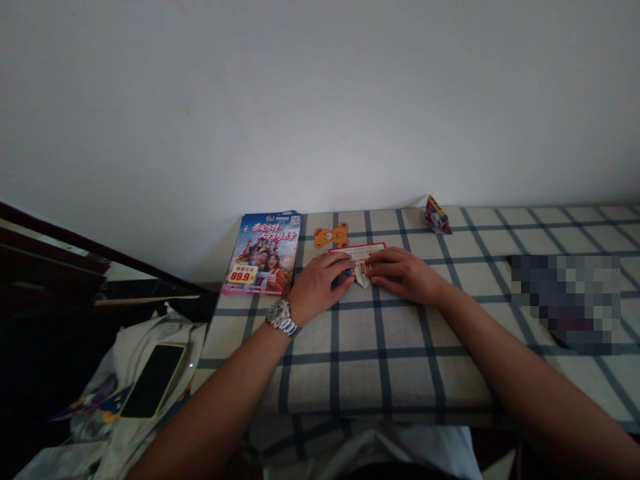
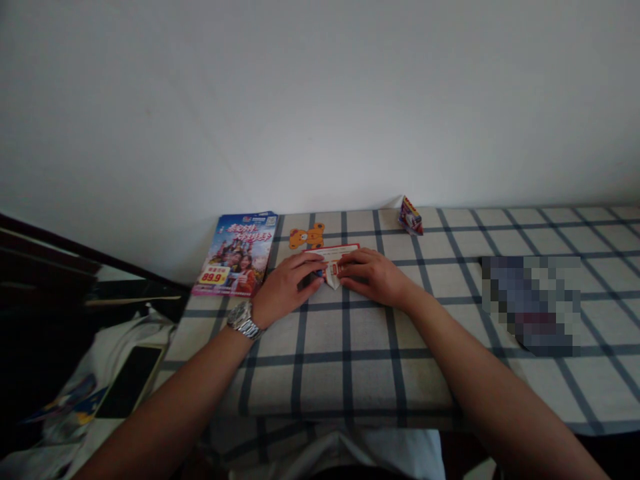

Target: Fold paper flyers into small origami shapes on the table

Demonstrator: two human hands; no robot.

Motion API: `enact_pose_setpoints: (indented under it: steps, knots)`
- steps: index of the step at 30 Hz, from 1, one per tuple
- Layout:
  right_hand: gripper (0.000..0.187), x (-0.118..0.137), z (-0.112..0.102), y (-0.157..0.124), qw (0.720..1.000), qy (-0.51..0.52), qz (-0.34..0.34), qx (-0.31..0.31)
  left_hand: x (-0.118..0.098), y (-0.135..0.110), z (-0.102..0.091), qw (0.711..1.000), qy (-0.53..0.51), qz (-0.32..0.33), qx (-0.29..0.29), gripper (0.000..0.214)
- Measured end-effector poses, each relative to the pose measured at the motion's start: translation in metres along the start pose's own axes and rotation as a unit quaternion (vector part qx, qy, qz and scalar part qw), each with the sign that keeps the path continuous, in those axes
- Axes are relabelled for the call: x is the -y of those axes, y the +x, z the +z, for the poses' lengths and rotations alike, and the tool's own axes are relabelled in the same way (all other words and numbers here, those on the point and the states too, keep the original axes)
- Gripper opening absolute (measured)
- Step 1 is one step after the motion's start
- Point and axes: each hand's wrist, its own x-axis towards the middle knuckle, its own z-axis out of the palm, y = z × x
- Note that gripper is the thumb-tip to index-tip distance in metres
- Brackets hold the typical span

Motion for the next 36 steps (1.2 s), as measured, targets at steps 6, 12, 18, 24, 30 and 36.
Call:
enact_pose_setpoints:
  steps: [6, 12, 18, 24, 30, 36]
  knots:
    - [0.020, -0.0004, 0.0008, -0.0002, 1.000, -0.002, 0.000, 0.002, 0.0004, -0.0016, 0.0009, 1.000, 0.012, 0.011, 0.010, 0.034]
    - [0.020, 0.0009, 0.0006, 0.0006, 1.000, 0.003, -0.004, 0.004, 0.0005, -0.0019, 0.0008, 0.999, 0.027, 0.027, 0.033, 0.041]
    - [0.023, 0.0037, -0.0018, 0.0018, 1.000, -0.002, 0.009, 0.019, -0.0007, -0.0024, 0.0004, 0.999, 0.030, 0.023, 0.037, 0.040]
    - [0.031, 0.0031, -0.0010, -0.0003, 0.999, -0.032, 0.003, 0.040, -0.0006, -0.0028, 0.0017, 0.999, 0.032, 0.011, 0.034, 0.037]
    - [0.030, 0.0009, 0.0017, -0.0014, 0.998, -0.049, 0.008, 0.049, -0.0020, -0.0032, 0.0005, 0.998, 0.040, 0.014, 0.045, 0.042]
    - [0.031, 0.0002, 0.0008, -0.0011, 0.998, -0.046, 0.014, 0.050, -0.0059, -0.0019, -0.0029, 0.997, 0.055, 0.052, 0.034, 0.048]
